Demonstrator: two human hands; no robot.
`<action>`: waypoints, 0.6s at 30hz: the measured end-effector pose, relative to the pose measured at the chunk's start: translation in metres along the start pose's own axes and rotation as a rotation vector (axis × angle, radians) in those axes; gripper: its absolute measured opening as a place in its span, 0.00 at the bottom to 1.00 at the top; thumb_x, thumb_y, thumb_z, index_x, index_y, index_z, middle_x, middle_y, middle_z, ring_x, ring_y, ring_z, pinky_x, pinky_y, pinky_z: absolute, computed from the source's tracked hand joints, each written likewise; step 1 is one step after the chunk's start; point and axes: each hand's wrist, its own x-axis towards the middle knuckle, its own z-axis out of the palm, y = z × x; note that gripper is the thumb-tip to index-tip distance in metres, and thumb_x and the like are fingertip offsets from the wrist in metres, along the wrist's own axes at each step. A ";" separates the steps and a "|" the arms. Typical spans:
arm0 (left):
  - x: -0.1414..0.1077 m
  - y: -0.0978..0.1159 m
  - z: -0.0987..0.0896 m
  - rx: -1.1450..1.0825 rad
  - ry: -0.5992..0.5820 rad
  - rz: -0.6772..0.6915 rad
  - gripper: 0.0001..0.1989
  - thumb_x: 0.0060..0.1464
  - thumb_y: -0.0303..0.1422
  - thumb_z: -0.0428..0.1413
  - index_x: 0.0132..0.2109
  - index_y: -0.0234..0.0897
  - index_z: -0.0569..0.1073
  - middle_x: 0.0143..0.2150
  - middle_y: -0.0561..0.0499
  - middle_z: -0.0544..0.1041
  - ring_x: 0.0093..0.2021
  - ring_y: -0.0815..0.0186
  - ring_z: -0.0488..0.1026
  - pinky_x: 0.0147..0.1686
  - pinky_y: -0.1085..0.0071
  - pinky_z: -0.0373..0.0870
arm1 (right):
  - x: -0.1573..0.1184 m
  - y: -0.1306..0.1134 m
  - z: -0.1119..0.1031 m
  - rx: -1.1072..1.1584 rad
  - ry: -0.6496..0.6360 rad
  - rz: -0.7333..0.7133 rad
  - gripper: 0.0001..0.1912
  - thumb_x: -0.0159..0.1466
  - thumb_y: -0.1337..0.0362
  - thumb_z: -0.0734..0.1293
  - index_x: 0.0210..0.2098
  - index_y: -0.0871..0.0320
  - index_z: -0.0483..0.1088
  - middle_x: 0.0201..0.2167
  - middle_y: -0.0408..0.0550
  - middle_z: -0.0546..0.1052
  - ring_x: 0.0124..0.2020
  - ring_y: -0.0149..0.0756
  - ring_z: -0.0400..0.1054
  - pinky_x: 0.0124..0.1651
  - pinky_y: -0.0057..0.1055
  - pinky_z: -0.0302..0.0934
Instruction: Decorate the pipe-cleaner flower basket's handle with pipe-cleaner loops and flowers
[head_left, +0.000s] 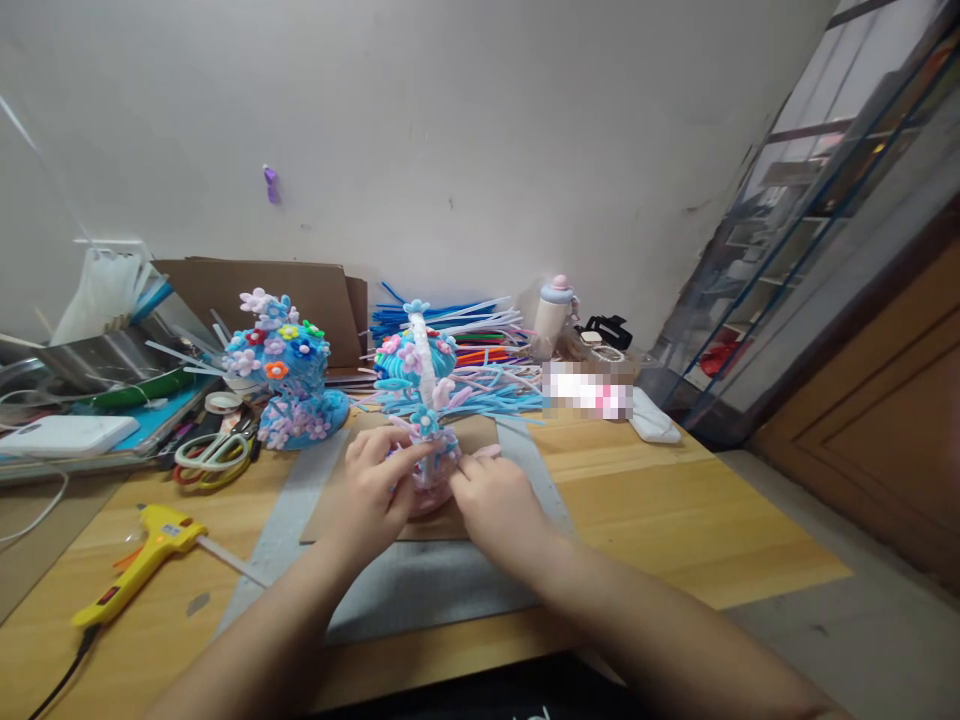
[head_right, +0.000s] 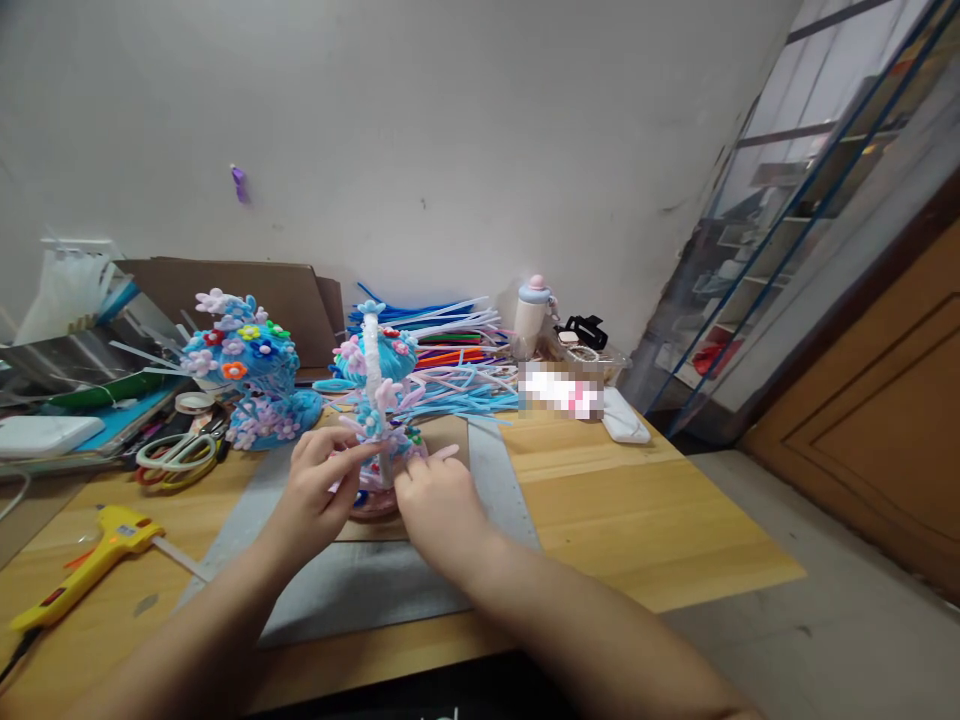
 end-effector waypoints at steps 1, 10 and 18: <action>-0.001 -0.001 -0.001 -0.045 0.029 -0.030 0.19 0.56 0.20 0.49 0.49 0.40 0.76 0.44 0.46 0.70 0.47 0.59 0.66 0.47 0.61 0.61 | 0.001 -0.003 0.000 0.005 -0.029 0.032 0.11 0.64 0.73 0.59 0.39 0.62 0.73 0.35 0.54 0.76 0.36 0.44 0.70 0.36 0.36 0.56; 0.017 0.022 -0.002 0.320 0.020 0.053 0.15 0.58 0.30 0.54 0.52 0.41 0.74 0.41 0.46 0.75 0.43 0.55 0.70 0.42 0.60 0.61 | -0.011 -0.001 -0.007 0.260 0.022 0.231 0.13 0.66 0.70 0.57 0.43 0.58 0.73 0.40 0.51 0.77 0.40 0.38 0.72 0.37 0.30 0.59; 0.037 0.039 0.013 0.604 -0.163 -0.067 0.18 0.60 0.36 0.49 0.54 0.41 0.73 0.23 0.49 0.78 0.21 0.58 0.73 0.22 0.67 0.51 | -0.010 0.029 -0.014 0.439 0.057 0.299 0.14 0.65 0.67 0.60 0.46 0.52 0.74 0.39 0.45 0.79 0.40 0.37 0.73 0.37 0.29 0.60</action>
